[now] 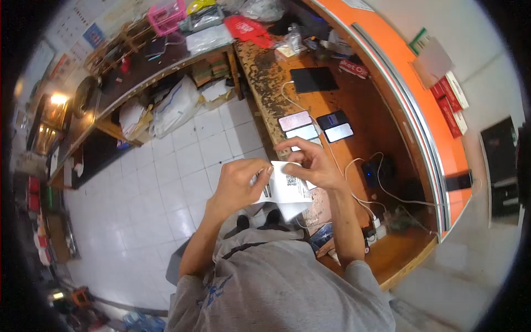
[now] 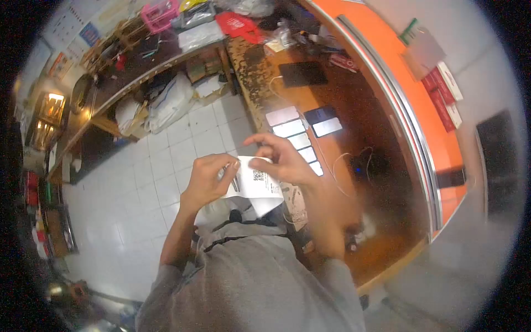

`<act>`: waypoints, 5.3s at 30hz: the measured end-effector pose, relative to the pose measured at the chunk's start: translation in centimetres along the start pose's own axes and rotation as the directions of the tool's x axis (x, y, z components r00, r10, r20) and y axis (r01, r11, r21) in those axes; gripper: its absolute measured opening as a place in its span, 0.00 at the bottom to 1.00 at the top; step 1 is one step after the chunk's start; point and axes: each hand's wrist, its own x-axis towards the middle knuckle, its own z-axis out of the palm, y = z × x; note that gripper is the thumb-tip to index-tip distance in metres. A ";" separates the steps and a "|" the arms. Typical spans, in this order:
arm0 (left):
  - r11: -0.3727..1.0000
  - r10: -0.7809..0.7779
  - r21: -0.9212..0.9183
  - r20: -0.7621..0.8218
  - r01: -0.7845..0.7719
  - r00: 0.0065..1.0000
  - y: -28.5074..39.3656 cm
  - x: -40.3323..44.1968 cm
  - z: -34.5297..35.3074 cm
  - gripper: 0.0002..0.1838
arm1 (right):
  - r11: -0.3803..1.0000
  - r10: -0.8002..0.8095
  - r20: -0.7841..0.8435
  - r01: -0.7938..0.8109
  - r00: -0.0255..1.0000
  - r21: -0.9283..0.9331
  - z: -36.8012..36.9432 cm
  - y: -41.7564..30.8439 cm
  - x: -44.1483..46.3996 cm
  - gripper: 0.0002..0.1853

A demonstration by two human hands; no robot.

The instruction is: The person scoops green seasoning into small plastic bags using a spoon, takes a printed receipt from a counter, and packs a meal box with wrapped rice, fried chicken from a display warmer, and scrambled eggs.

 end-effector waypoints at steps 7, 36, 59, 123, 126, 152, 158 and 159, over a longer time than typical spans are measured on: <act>0.869 -0.432 -0.169 0.197 0.464 0.880 -5.4 -5.9 -0.8 0.08 | 0.971 0.074 -0.090 -0.092 0.993 -0.219 -4.7 6.2 1.8 0.13; 0.386 -0.840 -0.908 -0.420 -0.166 0.344 -18.2 -27.2 -40.6 0.13 | 0.950 0.057 0.306 0.043 0.950 -0.309 46.0 15.0 25.5 0.09; 0.162 -0.798 -0.945 -0.294 -0.282 0.526 -39.1 -19.5 -47.5 0.37 | 0.940 0.055 0.486 0.120 0.872 -0.321 46.5 18.2 45.8 0.09; 0.787 -0.529 -0.146 -0.660 -0.599 -0.534 -78.3 -61.0 -108.8 0.28 | 0.786 0.613 0.787 0.156 -0.065 -0.599 129.7 42.6 101.7 0.14; 0.869 -0.383 -0.082 -0.737 -0.488 -0.557 -77.9 -66.5 -115.8 0.27 | 0.892 0.430 0.871 0.260 -0.236 -0.370 140.8 42.2 103.4 0.14; 0.629 -0.495 -0.511 -0.845 -0.586 0.205 -98.7 -101.3 -194.3 0.35 | 0.928 0.340 0.928 -0.211 0.152 -0.306 207.9 47.6 121.6 0.07; 0.515 -0.421 -0.573 -0.817 -0.638 0.394 -105.1 -102.7 -206.3 0.33 | 0.981 0.184 0.943 -0.106 0.279 -0.160 218.3 48.6 128.6 0.07; 0.530 -0.433 -0.564 -0.822 -0.633 0.370 -105.9 -103.6 -207.5 0.33 | 0.982 0.186 0.940 -0.083 0.285 -0.169 220.3 48.5 129.8 0.08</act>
